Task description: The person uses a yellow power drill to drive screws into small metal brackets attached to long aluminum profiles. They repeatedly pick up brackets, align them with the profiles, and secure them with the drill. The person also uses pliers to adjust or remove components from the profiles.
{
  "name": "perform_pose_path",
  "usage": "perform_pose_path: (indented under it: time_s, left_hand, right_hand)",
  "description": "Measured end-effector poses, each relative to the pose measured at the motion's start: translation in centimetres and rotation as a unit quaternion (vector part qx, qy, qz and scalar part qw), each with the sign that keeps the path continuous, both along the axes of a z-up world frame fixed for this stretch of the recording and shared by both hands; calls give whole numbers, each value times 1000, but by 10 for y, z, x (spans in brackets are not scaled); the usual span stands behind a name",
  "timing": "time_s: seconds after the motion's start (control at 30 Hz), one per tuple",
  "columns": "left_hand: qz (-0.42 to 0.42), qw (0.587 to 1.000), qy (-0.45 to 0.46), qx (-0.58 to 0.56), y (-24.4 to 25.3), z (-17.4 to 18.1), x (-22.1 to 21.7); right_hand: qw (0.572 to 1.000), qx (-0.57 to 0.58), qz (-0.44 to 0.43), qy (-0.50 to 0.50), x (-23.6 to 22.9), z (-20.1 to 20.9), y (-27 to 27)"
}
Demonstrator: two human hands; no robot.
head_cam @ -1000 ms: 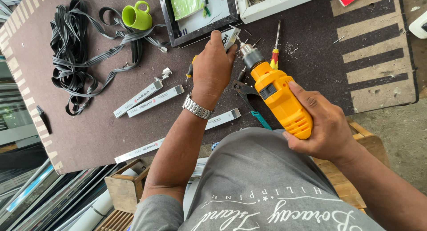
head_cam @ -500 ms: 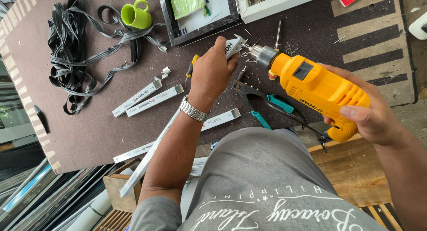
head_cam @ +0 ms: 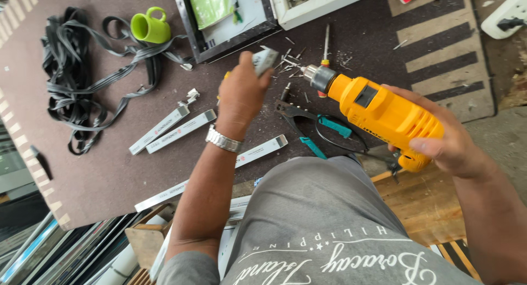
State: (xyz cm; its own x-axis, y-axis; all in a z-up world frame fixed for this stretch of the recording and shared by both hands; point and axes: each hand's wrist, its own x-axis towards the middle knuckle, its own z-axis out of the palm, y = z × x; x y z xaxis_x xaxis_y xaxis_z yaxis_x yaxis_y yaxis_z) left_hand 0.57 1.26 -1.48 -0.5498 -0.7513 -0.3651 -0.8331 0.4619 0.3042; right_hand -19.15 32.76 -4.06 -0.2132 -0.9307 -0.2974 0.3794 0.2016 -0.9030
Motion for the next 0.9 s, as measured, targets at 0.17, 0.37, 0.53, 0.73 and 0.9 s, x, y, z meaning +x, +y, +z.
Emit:
perform_pose_path:
  time_s: [0.17,0.37,0.53,0.73,0.9]
  left_hand:
    - [8,1000,19,-4,-16,-15,34]
    - [34,997,51,36,-9,-44,79]
    - [60,995,33,73,0,-48,103]
    - [145,977,30,154,9,-49,122]
    - [186,960,56,201,13,-57,128]
  right_hand:
    - [890,162,-30,425,20,-4,23]
    - [732,223,-118,633,15,-124,34]
    - [712,268,-103,641,9,-181,31]
    - [636,236,-34,734,35,-124,-12]
    - [739,145,181,633,130,-111,-119]
